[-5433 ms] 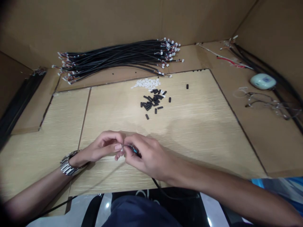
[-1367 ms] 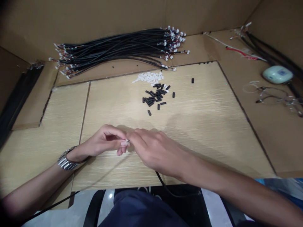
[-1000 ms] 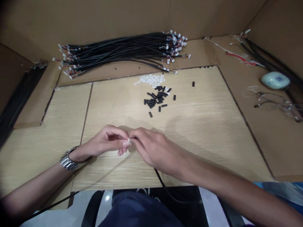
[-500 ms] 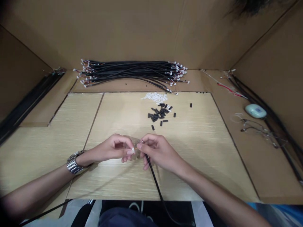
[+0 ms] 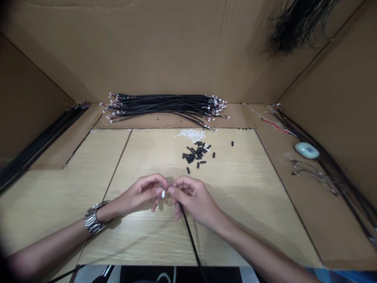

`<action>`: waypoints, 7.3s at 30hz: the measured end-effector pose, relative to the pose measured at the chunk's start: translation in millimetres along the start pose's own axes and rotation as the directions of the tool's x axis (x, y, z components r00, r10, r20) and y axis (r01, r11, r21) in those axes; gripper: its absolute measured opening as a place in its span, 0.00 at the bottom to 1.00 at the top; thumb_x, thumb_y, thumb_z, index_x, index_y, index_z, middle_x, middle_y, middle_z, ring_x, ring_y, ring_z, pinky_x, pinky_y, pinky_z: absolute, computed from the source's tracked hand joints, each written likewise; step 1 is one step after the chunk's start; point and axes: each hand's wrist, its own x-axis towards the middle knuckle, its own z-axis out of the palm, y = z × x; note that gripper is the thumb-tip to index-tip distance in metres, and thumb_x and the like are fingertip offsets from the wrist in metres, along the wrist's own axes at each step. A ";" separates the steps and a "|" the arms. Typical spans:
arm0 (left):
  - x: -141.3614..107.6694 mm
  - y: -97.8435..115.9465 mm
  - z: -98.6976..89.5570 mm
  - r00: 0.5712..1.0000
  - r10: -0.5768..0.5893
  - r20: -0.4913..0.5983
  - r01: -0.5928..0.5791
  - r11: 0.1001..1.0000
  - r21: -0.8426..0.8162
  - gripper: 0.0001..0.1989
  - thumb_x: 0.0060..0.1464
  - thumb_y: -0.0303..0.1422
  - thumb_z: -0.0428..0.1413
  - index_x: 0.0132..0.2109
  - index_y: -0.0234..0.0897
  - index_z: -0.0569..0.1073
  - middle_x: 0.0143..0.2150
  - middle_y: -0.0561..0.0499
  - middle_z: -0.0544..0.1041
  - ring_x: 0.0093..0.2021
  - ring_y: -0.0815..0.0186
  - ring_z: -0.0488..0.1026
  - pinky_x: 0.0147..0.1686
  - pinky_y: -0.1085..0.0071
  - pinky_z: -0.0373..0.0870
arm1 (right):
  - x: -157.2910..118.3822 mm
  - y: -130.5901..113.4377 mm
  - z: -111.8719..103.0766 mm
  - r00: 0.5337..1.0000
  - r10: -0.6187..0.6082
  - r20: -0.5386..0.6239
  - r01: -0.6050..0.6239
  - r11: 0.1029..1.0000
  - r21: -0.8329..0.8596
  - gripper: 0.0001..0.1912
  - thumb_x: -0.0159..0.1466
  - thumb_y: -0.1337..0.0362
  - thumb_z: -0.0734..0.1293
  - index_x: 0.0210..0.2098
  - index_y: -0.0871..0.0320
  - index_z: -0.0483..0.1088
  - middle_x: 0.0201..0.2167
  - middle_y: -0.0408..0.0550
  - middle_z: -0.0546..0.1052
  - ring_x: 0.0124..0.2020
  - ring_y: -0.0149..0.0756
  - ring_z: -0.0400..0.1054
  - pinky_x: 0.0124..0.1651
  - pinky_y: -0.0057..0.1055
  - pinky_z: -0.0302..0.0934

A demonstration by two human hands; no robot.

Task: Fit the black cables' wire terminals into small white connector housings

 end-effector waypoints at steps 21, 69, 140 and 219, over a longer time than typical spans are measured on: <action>6.7 -4.9 12.1 0.962 -0.008 -0.274 -0.013 0.997 -0.077 0.11 0.57 0.36 0.62 0.33 0.34 0.70 0.21 0.56 0.70 0.18 0.75 0.64 0.18 0.79 0.66 | -3.3 16.1 6.4 0.967 -0.241 -0.083 0.235 0.969 -0.072 0.16 0.67 0.61 0.66 0.53 0.49 0.60 0.34 0.42 0.70 0.25 0.29 0.66 0.21 0.26 0.72; -0.2 5.2 -5.7 0.972 -0.197 0.127 0.221 0.952 -0.210 0.10 0.57 0.35 0.62 0.34 0.31 0.78 0.29 0.48 0.76 0.25 0.72 0.71 0.25 0.76 0.67 | -12.5 5.5 0.8 0.886 -0.439 0.149 0.415 0.609 -0.676 0.02 0.71 0.66 0.60 0.42 0.53 0.64 0.35 0.43 0.71 0.31 0.30 0.66 0.34 0.29 0.61; -0.8 4.8 1.6 0.994 -0.105 0.033 0.107 0.992 -0.064 0.07 0.62 0.30 0.58 0.38 0.32 0.81 0.30 0.48 0.81 0.27 0.71 0.77 0.31 0.77 0.74 | -11.8 4.5 1.9 0.943 -0.332 -0.020 0.276 0.815 -0.510 0.18 0.67 0.68 0.63 0.55 0.51 0.60 0.33 0.42 0.72 0.28 0.29 0.68 0.24 0.22 0.63; -1.3 9.2 -2.5 0.997 -0.082 0.008 0.082 0.997 -0.006 0.09 0.62 0.32 0.58 0.35 0.33 0.78 0.23 0.54 0.73 0.23 0.76 0.67 0.26 0.81 0.65 | -15.5 4.3 1.7 0.725 -0.657 0.206 0.565 0.397 -0.723 0.06 0.68 0.74 0.62 0.43 0.61 0.68 0.41 0.51 0.73 0.41 0.32 0.70 0.41 0.27 0.68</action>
